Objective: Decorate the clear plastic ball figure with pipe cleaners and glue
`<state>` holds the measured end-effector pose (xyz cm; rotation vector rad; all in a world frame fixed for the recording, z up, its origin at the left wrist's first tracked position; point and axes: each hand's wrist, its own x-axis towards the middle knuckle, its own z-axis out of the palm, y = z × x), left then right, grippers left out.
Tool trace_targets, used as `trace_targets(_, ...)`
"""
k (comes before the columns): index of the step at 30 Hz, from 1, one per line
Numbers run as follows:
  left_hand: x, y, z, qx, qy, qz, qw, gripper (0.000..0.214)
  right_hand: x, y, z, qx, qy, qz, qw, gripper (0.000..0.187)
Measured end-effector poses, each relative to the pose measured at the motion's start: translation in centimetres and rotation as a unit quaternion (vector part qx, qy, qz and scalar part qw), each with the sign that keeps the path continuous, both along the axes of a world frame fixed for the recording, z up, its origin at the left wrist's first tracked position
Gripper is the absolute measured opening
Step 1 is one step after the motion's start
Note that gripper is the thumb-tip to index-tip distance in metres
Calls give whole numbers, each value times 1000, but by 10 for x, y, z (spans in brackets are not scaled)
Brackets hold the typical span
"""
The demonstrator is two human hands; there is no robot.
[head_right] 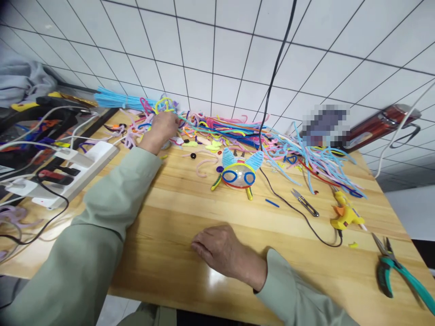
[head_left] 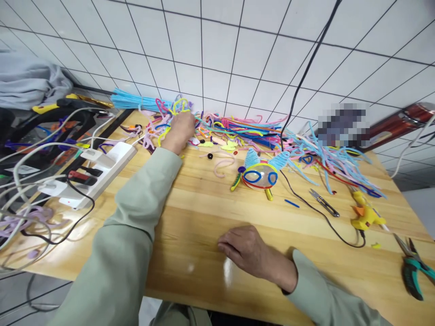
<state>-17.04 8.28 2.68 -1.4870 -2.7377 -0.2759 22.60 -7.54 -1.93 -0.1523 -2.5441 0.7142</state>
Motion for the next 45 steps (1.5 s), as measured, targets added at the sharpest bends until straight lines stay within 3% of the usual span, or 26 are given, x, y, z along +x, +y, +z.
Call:
trace_targets(6, -5, -8, -5, 14, -62, -36, 997, 33, -1, 1, 1, 4, 9, -3, 1000, 39)
trace_targets(10, 2, -12, 2, 15, -79, -20, 997, 26, 0, 1, 0, 0, 3, -5, 1000, 40)
trace_targets(16, 11, -19, 14, 38, -58, -11, 998, 38, 2, 1, -2, -17, -10, 5, 1000, 34)
trace_targets(24, 14, -17, 16, 97, -87, 4, 991, 41, 2, 2, 2, -22, -10, 5, 1000, 29)
trace_targets(28, 15, -20, 10, 182, -135, -41, 973, 31, 2, 1, 0, -14, -2, 2, 1000, 28)
trace_targets(32, 18, -20, -9, 232, -158, -64, 958, 22, 0, -1, 4, -22, -34, -6, 999, 29)
trace_targets(35, 18, -17, -25, 280, -193, -95, 936, 15, -11, 0, 29, -60, -60, -31, 996, 25)
trace_targets(38, 16, -13, -36, 316, -210, -90, 921, 19, -38, 11, 75, -108, -84, -97, 986, 21)
trace_targets(42, 15, -13, -39, 327, -215, -75, 917, 17, -107, 50, 138, -74, -49, -185, 979, 21)
trace_targets(45, 16, -14, -38, 320, -208, -79, 921, 22, -174, 99, 159, -12, -56, -264, 963, 18)
